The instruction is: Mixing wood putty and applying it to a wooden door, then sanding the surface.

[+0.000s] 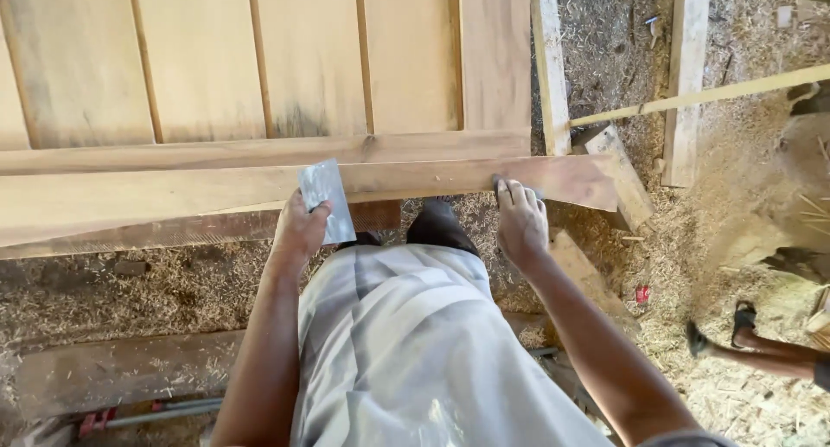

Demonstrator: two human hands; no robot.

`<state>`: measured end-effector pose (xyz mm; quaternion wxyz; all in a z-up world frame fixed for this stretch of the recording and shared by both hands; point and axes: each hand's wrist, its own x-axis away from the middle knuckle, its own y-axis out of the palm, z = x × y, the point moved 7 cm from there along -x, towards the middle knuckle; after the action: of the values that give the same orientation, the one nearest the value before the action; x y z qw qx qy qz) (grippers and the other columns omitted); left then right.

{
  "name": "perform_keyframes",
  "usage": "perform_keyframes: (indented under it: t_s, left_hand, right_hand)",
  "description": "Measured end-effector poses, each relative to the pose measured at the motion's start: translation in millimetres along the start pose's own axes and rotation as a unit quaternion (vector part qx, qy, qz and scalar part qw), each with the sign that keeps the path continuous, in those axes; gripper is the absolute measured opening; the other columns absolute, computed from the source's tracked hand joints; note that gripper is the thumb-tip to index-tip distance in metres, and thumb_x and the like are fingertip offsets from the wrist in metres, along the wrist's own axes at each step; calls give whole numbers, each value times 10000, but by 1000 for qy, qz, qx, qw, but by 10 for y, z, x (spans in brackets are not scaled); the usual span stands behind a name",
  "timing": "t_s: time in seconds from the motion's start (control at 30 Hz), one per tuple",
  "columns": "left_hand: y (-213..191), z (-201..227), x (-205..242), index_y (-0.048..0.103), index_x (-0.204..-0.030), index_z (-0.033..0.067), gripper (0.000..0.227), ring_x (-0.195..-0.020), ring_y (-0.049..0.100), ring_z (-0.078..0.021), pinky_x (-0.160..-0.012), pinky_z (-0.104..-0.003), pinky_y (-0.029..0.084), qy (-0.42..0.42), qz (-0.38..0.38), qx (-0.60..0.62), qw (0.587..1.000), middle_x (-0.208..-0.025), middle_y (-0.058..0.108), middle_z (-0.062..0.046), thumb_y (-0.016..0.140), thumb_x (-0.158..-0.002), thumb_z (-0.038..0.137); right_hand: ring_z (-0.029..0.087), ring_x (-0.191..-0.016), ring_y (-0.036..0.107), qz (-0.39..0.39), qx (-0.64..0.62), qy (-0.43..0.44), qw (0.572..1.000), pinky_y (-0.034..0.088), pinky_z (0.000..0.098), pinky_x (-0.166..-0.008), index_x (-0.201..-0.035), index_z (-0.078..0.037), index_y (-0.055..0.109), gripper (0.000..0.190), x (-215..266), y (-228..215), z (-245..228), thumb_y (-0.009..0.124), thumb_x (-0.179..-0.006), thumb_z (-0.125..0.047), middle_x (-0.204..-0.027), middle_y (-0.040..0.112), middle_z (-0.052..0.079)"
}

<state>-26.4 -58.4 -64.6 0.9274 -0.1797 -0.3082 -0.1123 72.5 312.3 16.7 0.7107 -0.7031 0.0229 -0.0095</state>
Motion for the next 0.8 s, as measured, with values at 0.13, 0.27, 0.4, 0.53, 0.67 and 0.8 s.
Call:
perform_keyframes:
  t_s: [0.13, 0.27, 0.4, 0.53, 0.67, 0.8]
  left_hand:
    - [-55, 127, -34, 636, -1247, 12, 362, -1001, 720, -258, -896, -402, 552, 32, 5, -12, 999, -1095, 747, -145, 634, -917, 162]
    - [-74, 134, -22, 639, -1261, 24, 353, -1005, 726, -244, -900, -402, 572, -20, 7, 10, 1000, -1124, 747, -132, 601, -941, 169]
    - [-151, 245, -17, 618, -1310, 33, 387, -1032, 705, -232, -912, -407, 563, -15, -10, 3, 1000, -1167, 726, -120, 594, -949, 171]
    - [-86, 80, -71, 582, -1334, 18, 424, -1021, 713, -251, -908, -415, 575, -31, -5, 10, 999, -1173, 725, -142, 601, -944, 183]
    - [-113, 234, -22, 555, -1349, -1, 452, -986, 728, -286, -861, -428, 592, -1, 10, -41, 999, -1171, 718, -181, 622, -957, 214]
    - [47, 381, 258, 542, -1361, 31, 455, -905, 747, -295, -744, -434, 642, -77, -18, -60, 995, -1154, 705, -177, 594, -959, 237]
  right_hand:
    - [348, -1250, 562, -99, -110, 46, 988, 467, 509, -1073, -1387, 3, 583, 479, -163, -107, 52, 438, -930, 4, -1364, 604, 222]
    - [427, -1247, 490, -8, -55, 1, 998, 396, 542, -1021, -1380, 110, 540, 743, -30, -180, -149, 462, -649, 2, -1336, 567, 299]
    - [305, -1340, 536, -146, -156, 111, 971, 420, 492, -1129, -1409, -82, 592, 601, -31, 49, 281, 395, -866, 86, -1417, 592, 168]
    - [394, -1336, 484, -28, -62, 87, 994, 405, 556, -1086, -1451, 3, 503, 547, 86, 87, 358, 502, -905, -33, -1462, 534, 234]
    - [361, -1340, 467, -143, -98, 127, 977, 383, 569, -1074, -1393, -76, 543, 550, 200, 79, 256, 525, -845, -47, -1440, 525, 190]
    - [407, -1323, 470, -116, -84, 186, 972, 382, 574, -1105, -1467, 12, 475, 620, 227, 67, 386, 561, -858, -62, -1423, 505, 247]
